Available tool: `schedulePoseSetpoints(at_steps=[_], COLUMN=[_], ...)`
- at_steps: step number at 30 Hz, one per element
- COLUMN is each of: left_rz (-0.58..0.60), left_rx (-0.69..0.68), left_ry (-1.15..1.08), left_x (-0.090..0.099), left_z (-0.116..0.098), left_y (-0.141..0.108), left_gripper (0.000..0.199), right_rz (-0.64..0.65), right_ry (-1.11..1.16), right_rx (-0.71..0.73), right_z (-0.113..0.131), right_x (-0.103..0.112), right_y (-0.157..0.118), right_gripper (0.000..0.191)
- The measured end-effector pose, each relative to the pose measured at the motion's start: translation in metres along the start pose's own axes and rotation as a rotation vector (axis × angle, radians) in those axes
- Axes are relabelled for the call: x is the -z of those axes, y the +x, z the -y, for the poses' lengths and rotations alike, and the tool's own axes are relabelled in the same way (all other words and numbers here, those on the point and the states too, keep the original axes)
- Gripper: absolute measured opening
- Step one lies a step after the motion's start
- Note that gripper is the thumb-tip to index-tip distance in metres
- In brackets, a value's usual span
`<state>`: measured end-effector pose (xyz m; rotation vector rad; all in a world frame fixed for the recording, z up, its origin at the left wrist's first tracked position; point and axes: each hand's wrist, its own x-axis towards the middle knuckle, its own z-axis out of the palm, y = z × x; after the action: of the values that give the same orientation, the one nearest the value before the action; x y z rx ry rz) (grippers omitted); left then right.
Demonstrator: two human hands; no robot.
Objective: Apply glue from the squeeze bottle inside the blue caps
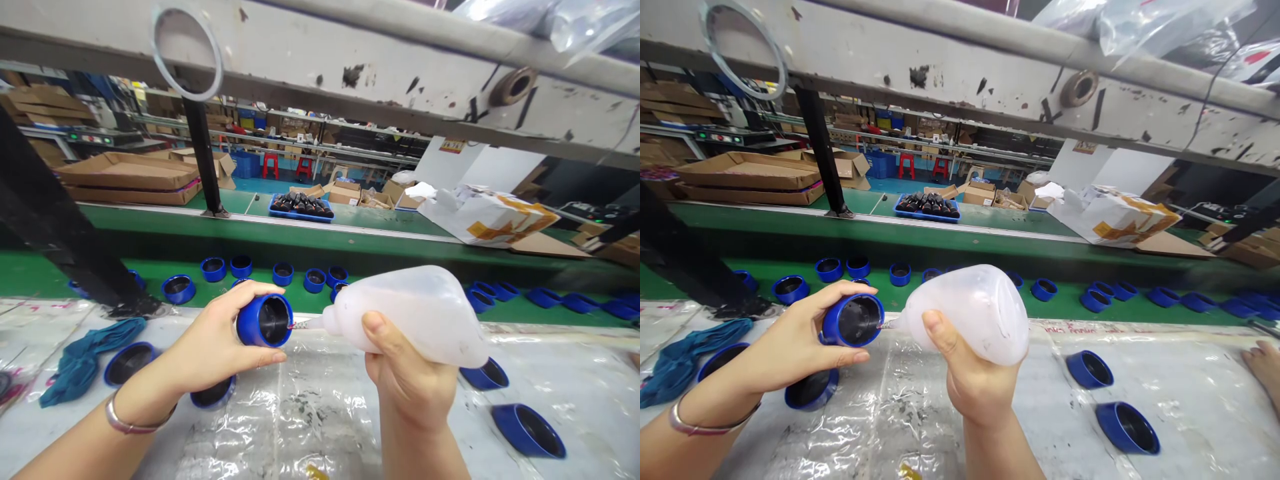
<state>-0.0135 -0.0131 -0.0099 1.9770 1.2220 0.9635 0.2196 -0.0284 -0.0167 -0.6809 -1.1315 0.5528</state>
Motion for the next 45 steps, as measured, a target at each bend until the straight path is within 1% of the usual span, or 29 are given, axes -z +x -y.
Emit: schedulePoseSetpoints(at_steps=[5,9,14,18,22,26,33,37,42,45], left_rz=[-0.024,-0.027,-0.005,0.011,0.028,0.063,0.154,0.22,0.254,0.276], left_rx=[-0.041,-0.063,-0.06,-0.049,-0.032,-0.006,0.025,0.031,0.036,0.028], left_ry=[-0.004,-0.024,-0.063,-0.138,-0.213,-0.264,-0.388,-0.466,-0.473,-0.46], left_x=[-0.001,-0.002,-0.003,-0.005,-0.009,-0.012,-0.02,-0.024,-0.028,-0.029], left_z=[0.003,0.005,0.008,0.007,0.005,0.004,0.006,0.007,0.007,0.009], left_y=[0.0,0.0,0.001,0.001,0.001,0.001,0.002,0.0,-0.003,-0.003], left_gripper=[0.065,0.065,0.065,0.064,0.062,0.065,0.068,0.069,0.074,0.075], right_rz=[0.004,-0.019,-0.009,0.012,0.032,0.058,0.071,0.081,0.06,0.043], right_ry=[0.04,0.053,0.041,0.018,0.051,0.07,0.06,0.082,0.106,0.099], right_rx=[-0.037,-0.051,-0.059,-0.074,-0.1,-0.126,-0.147,-0.132,-0.145,-0.129], right_z=[0.004,0.009,0.012,0.011,0.01,0.008,0.008,0.007,0.005,0.002], right_x=[-0.005,-0.009,-0.011,-0.01,-0.01,-0.01,-0.014,-0.016,-0.017,-0.016], right_y=[0.002,0.003,0.002,0.0,-0.001,-0.002,-0.003,-0.002,-0.002,-0.002], right_gripper=[0.009,0.012,0.013,0.014,0.013,0.012,0.015,0.013,0.014,0.012])
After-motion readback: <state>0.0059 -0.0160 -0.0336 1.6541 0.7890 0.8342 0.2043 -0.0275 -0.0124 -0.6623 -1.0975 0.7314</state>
